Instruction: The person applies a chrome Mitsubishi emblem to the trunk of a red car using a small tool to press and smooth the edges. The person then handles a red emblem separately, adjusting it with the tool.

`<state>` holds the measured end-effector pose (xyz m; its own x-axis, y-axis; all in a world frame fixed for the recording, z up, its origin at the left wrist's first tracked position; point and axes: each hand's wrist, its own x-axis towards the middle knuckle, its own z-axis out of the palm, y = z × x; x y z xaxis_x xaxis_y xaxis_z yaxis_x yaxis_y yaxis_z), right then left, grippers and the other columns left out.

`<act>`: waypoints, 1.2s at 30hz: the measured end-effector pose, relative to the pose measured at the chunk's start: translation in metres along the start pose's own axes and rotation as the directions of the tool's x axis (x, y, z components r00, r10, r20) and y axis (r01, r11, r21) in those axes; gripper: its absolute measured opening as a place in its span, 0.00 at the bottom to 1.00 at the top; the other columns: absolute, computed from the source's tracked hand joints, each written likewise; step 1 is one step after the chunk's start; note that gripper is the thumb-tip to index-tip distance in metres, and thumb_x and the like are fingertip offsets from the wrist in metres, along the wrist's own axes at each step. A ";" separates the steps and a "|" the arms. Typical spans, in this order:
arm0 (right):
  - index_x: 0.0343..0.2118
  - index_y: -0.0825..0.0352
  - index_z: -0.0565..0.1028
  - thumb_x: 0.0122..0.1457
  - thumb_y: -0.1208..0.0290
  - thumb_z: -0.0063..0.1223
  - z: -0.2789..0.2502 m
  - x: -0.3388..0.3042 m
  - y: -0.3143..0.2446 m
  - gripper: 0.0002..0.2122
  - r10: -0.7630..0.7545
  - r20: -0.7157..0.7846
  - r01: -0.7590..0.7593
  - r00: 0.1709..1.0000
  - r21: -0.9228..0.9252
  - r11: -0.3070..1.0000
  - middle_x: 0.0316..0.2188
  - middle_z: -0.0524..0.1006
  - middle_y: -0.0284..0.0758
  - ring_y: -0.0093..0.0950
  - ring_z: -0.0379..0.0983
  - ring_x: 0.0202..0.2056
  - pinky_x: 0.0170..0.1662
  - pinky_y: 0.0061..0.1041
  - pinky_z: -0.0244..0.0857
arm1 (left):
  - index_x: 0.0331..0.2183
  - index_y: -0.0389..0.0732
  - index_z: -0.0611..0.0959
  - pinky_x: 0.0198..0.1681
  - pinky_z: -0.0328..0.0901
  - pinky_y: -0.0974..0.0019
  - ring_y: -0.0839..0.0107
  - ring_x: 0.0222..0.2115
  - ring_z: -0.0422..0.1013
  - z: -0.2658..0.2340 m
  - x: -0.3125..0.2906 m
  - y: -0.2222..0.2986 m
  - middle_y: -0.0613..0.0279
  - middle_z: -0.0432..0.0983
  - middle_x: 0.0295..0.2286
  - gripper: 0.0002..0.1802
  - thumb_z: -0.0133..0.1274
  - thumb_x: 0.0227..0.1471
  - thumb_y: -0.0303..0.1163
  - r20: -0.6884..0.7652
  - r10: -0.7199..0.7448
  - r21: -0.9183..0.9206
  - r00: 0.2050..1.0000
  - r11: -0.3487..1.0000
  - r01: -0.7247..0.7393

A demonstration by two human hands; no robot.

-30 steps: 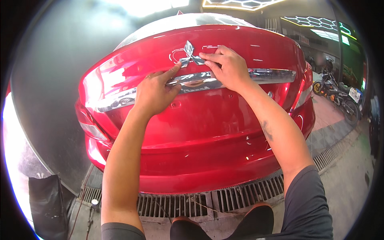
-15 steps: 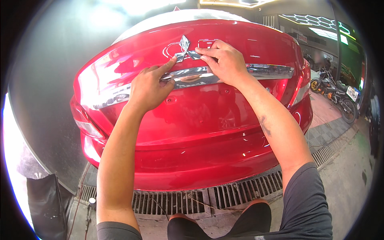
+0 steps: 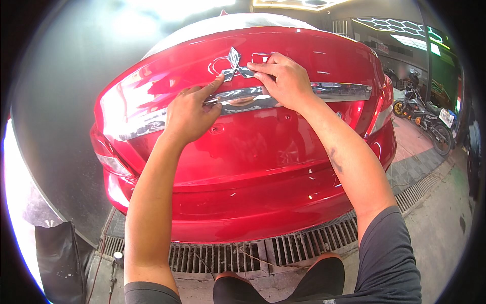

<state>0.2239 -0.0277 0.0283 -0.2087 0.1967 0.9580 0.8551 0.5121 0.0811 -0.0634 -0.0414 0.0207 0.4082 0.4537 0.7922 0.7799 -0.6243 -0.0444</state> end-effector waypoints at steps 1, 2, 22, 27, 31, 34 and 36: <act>0.54 0.44 0.91 0.70 0.65 0.67 0.001 0.000 0.001 0.13 -0.010 -0.010 0.010 1.000 0.001 1.000 0.35 0.80 0.29 0.31 0.82 0.36 0.41 0.36 0.79 | 0.72 0.67 0.78 0.52 0.74 0.50 0.56 0.43 0.81 0.000 0.000 0.001 0.54 0.87 0.43 0.39 0.67 0.61 0.41 0.006 -0.005 -0.003 1.000 1.000 0.005; 0.53 0.44 0.91 0.70 0.66 0.66 0.001 -0.001 0.003 0.13 -0.020 -0.020 0.020 1.000 0.002 1.000 0.34 0.80 0.29 0.32 0.82 0.36 0.41 0.37 0.80 | 0.72 0.67 0.78 0.52 0.74 0.50 0.56 0.43 0.81 0.000 0.001 0.003 0.54 0.87 0.44 0.39 0.67 0.61 0.41 0.012 -0.010 -0.006 1.000 1.000 0.010; 0.50 0.53 0.91 0.66 0.64 0.70 -0.011 0.011 -0.025 0.11 -0.082 0.034 0.087 0.996 -0.152 0.985 0.40 0.82 0.32 0.34 0.83 0.46 0.47 0.39 0.81 | 0.70 0.66 0.80 0.50 0.78 0.46 0.47 0.45 0.83 -0.003 0.002 0.005 0.51 0.89 0.40 0.37 0.61 0.60 0.38 -0.014 0.017 0.132 1.000 0.991 -0.015; 0.50 0.52 0.91 0.67 0.64 0.68 -0.008 0.012 -0.017 0.11 -0.096 0.036 0.100 0.995 -0.138 0.985 0.39 0.83 0.33 0.36 0.84 0.45 0.47 0.40 0.81 | 0.70 0.73 0.79 0.50 0.76 0.44 0.42 0.42 0.84 -0.028 0.015 0.003 0.49 0.90 0.38 0.35 0.63 0.63 0.45 0.144 -0.024 0.242 0.989 0.970 -0.012; 0.51 0.49 0.91 0.66 0.60 0.70 -0.001 0.006 -0.005 0.12 -0.117 0.001 0.116 0.993 -0.141 0.983 0.38 0.83 0.34 0.37 0.84 0.42 0.46 0.40 0.81 | 0.72 0.81 0.73 0.49 0.78 0.43 0.46 0.43 0.85 -0.025 0.016 -0.007 0.51 0.90 0.42 0.38 0.55 0.66 0.38 0.203 -0.022 0.283 0.979 0.958 -0.037; 0.53 0.46 0.91 0.68 0.57 0.69 0.005 0.004 -0.002 0.13 -0.120 -0.036 0.114 0.992 -0.141 0.983 0.38 0.84 0.33 0.38 0.84 0.41 0.45 0.40 0.80 | 0.74 0.84 0.69 0.50 0.78 0.44 0.48 0.44 0.85 -0.020 0.013 -0.015 0.53 0.90 0.42 0.40 0.54 0.67 0.39 0.196 -0.015 0.273 0.981 0.961 -0.039; 0.55 0.44 0.90 0.69 0.56 0.67 0.006 0.001 0.004 0.14 -0.144 -0.043 0.137 0.989 -0.132 0.982 0.37 0.83 0.33 0.37 0.84 0.41 0.44 0.39 0.79 | 0.75 0.83 0.67 0.51 0.78 0.45 0.49 0.45 0.85 -0.015 0.011 -0.013 0.53 0.90 0.43 0.40 0.54 0.68 0.39 0.220 -0.025 0.222 0.975 0.975 -0.025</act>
<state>0.2242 -0.0201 0.0279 -0.3093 0.0846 0.9472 0.8735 0.4190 0.2478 -0.0754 -0.0377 0.0391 0.4830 0.5982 0.6395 0.8554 -0.4784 -0.1986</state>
